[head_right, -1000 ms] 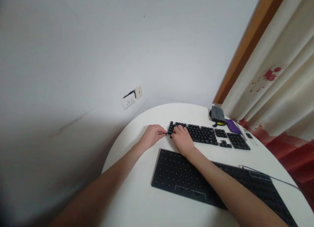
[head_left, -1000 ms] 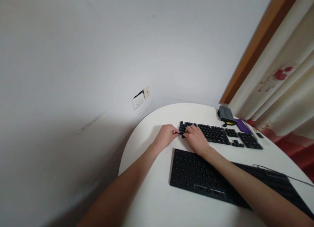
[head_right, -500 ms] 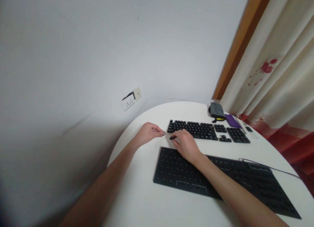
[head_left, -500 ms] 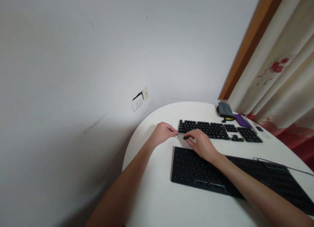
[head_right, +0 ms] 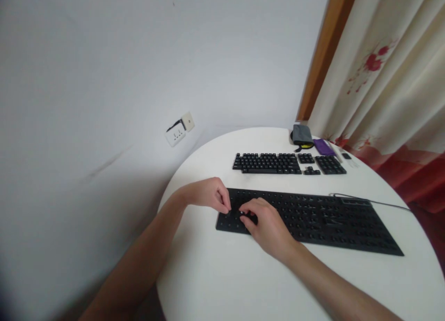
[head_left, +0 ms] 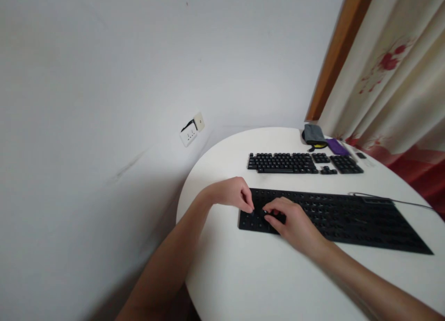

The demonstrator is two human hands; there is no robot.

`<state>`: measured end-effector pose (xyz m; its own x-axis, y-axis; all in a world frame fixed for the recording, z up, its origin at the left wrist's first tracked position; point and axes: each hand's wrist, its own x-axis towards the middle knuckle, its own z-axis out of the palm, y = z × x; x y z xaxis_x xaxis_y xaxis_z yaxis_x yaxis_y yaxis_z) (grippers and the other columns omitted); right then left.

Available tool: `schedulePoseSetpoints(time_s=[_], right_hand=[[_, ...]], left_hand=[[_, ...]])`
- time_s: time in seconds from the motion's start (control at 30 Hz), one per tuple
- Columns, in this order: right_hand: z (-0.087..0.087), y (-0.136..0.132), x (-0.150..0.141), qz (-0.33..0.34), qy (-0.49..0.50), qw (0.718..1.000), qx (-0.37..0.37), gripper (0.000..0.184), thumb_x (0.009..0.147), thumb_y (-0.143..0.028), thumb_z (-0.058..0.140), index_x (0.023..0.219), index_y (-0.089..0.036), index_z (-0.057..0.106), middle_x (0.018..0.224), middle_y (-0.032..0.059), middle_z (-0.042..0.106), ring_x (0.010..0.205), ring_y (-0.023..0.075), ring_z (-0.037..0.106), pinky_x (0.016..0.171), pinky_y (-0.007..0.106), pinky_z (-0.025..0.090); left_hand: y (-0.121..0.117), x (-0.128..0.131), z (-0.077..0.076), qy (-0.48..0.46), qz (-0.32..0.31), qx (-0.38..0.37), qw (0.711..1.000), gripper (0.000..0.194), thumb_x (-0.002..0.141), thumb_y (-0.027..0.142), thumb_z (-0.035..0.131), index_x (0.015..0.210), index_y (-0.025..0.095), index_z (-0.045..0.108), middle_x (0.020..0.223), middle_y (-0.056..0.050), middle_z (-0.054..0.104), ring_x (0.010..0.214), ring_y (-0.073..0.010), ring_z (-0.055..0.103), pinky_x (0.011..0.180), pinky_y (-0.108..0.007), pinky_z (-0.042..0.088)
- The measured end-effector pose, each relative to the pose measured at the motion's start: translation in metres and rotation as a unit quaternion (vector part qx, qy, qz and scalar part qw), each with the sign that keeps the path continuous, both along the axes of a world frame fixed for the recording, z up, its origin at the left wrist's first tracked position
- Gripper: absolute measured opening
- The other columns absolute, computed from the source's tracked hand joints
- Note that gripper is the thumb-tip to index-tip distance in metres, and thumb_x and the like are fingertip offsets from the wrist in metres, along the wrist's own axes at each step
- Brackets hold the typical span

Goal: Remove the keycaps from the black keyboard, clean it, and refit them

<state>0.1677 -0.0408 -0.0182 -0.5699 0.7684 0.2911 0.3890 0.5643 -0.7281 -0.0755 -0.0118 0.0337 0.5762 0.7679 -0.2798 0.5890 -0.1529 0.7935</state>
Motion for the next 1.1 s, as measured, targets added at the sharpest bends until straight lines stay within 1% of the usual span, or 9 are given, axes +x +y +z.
schedulePoseSetpoints(time_s=[0.13, 0.23, 0.4, 0.47, 0.57, 0.67, 0.8, 0.9, 1.1], right_hand=[[-0.0025, -0.0066, -0.004, 0.012, -0.008, 1.0, -0.003, 0.015, 0.084, -0.014, 0.066, 0.096, -0.022, 0.071, 0.09, 0.0036, 0.07, 0.084, 0.0194, 0.063, 0.078, 0.034, 0.051], [-0.0047, -0.0097, -0.0051, 0.017, -0.011, 1.0, 0.004, 0.016, 0.084, -0.013, 0.066, 0.095, -0.022, 0.072, 0.089, 0.0039, 0.07, 0.086, 0.0197, 0.063, 0.078, 0.033, 0.051], [-0.0076, -0.0082, -0.0056, 0.019, -0.011, 1.0, 0.007, 0.015, 0.084, -0.013, 0.066, 0.095, -0.022, 0.072, 0.089, 0.0043, 0.07, 0.084, 0.0192, 0.063, 0.078, 0.033, 0.051], [-0.0073, -0.0074, -0.0054, 0.021, -0.011, 1.0, 0.003, 0.015, 0.084, -0.013, 0.066, 0.095, -0.022, 0.071, 0.089, 0.0042, 0.07, 0.083, 0.0192, 0.063, 0.078, 0.033, 0.051], [-0.006, -0.0074, -0.0054, 0.025, -0.014, 1.0, -0.003, 0.016, 0.084, -0.013, 0.066, 0.096, -0.022, 0.071, 0.088, 0.0037, 0.069, 0.082, 0.0192, 0.063, 0.077, 0.033, 0.051], [-0.0057, -0.008, -0.0055, 0.027, -0.014, 1.0, -0.008, 0.015, 0.084, -0.012, 0.066, 0.095, -0.021, 0.071, 0.089, 0.0036, 0.069, 0.082, 0.0188, 0.062, 0.076, 0.032, 0.05], [-0.0084, -0.0077, -0.0054, 0.026, -0.012, 1.0, -0.009, 0.016, 0.084, -0.012, 0.067, 0.095, -0.022, 0.071, 0.088, 0.0031, 0.069, 0.082, 0.0187, 0.062, 0.077, 0.032, 0.05], [-0.0093, -0.0075, -0.0054, 0.026, -0.013, 1.0, -0.009, 0.015, 0.084, -0.012, 0.067, 0.095, -0.022, 0.071, 0.089, 0.0029, 0.069, 0.084, 0.0192, 0.062, 0.078, 0.032, 0.049], [-0.0061, -0.0089, -0.0053, 0.027, -0.016, 0.999, -0.012, 0.015, 0.084, -0.012, 0.067, 0.095, -0.021, 0.071, 0.088, 0.0027, 0.069, 0.083, 0.0188, 0.061, 0.078, 0.032, 0.049]], left_hand=[[-0.0003, -0.0026, -0.0008, 0.025, -0.036, -0.022, 0.999, 0.013, 0.069, 0.019, 0.076, 0.081, 0.02, 0.08, 0.08, -0.002, 0.078, 0.073, -0.016, 0.071, 0.066, -0.021, 0.051], [-0.0004, -0.0013, 0.0011, 0.039, -0.055, -0.02, 0.998, 0.012, 0.069, 0.016, 0.074, 0.078, 0.021, 0.08, 0.076, -0.001, 0.077, 0.071, -0.0154, 0.071, 0.065, -0.02, 0.051], [0.0004, 0.0027, 0.002, 0.047, -0.084, -0.021, 0.995, 0.009, 0.067, 0.016, 0.076, 0.073, 0.021, 0.079, 0.068, 0.0, 0.075, 0.062, -0.0128, 0.068, 0.058, -0.017, 0.048], [0.0013, 0.0024, 0.0004, 0.038, -0.094, -0.036, 0.994, 0.009, 0.068, 0.017, 0.076, 0.075, 0.022, 0.08, 0.068, 0.0, 0.075, 0.061, -0.013, 0.067, 0.058, -0.018, 0.048], [0.002, 0.0006, -0.0024, 0.026, -0.106, -0.051, 0.993, 0.014, 0.07, 0.018, 0.076, 0.082, 0.023, 0.08, 0.071, -0.001, 0.075, 0.065, -0.0145, 0.069, 0.062, -0.02, 0.051], [0.0015, -0.0015, -0.0034, 0.027, -0.101, -0.064, 0.992, 0.02, 0.071, 0.018, 0.075, 0.089, 0.024, 0.081, 0.075, -0.002, 0.076, 0.07, -0.016, 0.07, 0.065, -0.021, 0.052], [0.0001, -0.0025, -0.0028, 0.023, -0.082, -0.098, 0.992, 0.023, 0.073, 0.022, 0.074, 0.095, 0.023, 0.08, 0.072, -0.003, 0.074, 0.066, -0.017, 0.071, 0.061, -0.023, 0.052], [-0.0002, -0.0012, -0.0015, 0.021, -0.085, -0.116, 0.989, 0.023, 0.074, 0.023, 0.072, 0.096, 0.023, 0.08, 0.073, -0.004, 0.075, 0.066, -0.0176, 0.071, 0.061, -0.023, 0.053], [0.001, -0.001, -0.001, 0.047, -0.095, -0.099, 0.989, 0.02, 0.072, 0.021, 0.075, 0.091, 0.022, 0.08, 0.073, -0.003, 0.076, 0.067, -0.0171, 0.071, 0.062, -0.023, 0.052]])
